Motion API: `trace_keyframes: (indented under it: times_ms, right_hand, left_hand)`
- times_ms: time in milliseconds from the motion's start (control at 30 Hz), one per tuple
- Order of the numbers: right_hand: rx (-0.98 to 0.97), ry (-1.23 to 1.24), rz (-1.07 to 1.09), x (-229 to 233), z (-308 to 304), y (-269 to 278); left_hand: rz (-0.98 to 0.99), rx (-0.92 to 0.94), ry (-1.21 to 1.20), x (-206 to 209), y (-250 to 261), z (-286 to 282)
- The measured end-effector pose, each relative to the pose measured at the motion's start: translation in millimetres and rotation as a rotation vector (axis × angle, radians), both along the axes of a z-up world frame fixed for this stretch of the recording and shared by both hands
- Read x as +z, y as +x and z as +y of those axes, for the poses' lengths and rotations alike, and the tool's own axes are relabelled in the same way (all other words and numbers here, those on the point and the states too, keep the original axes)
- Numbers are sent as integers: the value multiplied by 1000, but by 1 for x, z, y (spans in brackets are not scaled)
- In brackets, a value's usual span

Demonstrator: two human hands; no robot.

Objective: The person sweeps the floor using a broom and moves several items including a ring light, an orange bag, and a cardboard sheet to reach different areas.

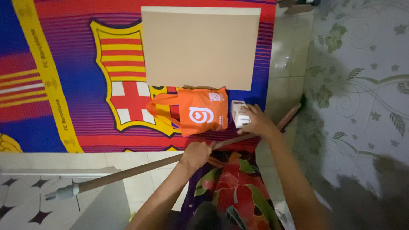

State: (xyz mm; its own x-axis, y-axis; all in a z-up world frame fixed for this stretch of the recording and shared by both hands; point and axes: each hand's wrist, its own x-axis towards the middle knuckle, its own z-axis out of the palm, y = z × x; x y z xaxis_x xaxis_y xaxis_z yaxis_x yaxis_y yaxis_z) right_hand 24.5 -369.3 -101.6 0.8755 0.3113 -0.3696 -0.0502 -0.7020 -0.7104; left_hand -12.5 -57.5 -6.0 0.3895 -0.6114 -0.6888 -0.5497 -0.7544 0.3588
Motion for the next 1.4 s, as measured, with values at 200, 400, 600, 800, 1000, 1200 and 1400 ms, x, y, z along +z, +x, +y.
trace_keyframes:
  times_ms: [200, 400, 600, 800, 1000, 1200, 1400]
  right_hand:
    - [-699, 28, 106, -129, -8, 84]
    - [-894, 64, 30, -204, 11, 108]
    - [-1001, 503, 147, -137, -8, 114]
    - [-989, 388, -267, 2, -85, 145]
    - [-761, -333, -566, 239, -203, 23]
    - [-788, -726, -655, 240, -263, -22]
    - [-1015, -651, -532, 100, -309, -5]
  left_hand:
    - [-42, -35, -8, 19, 11, -19]
    - [-31, -39, 5, 22, 4, -19]
    - [-51, -24, 24, 18, -18, -17]
    - [-41, -15, 47, 28, -21, -21]
    - [-74, -73, 35, 32, -11, -37]
    - [-105, -117, 29, 22, -11, -42]
    - [-78, -103, 40, 21, -8, -47]
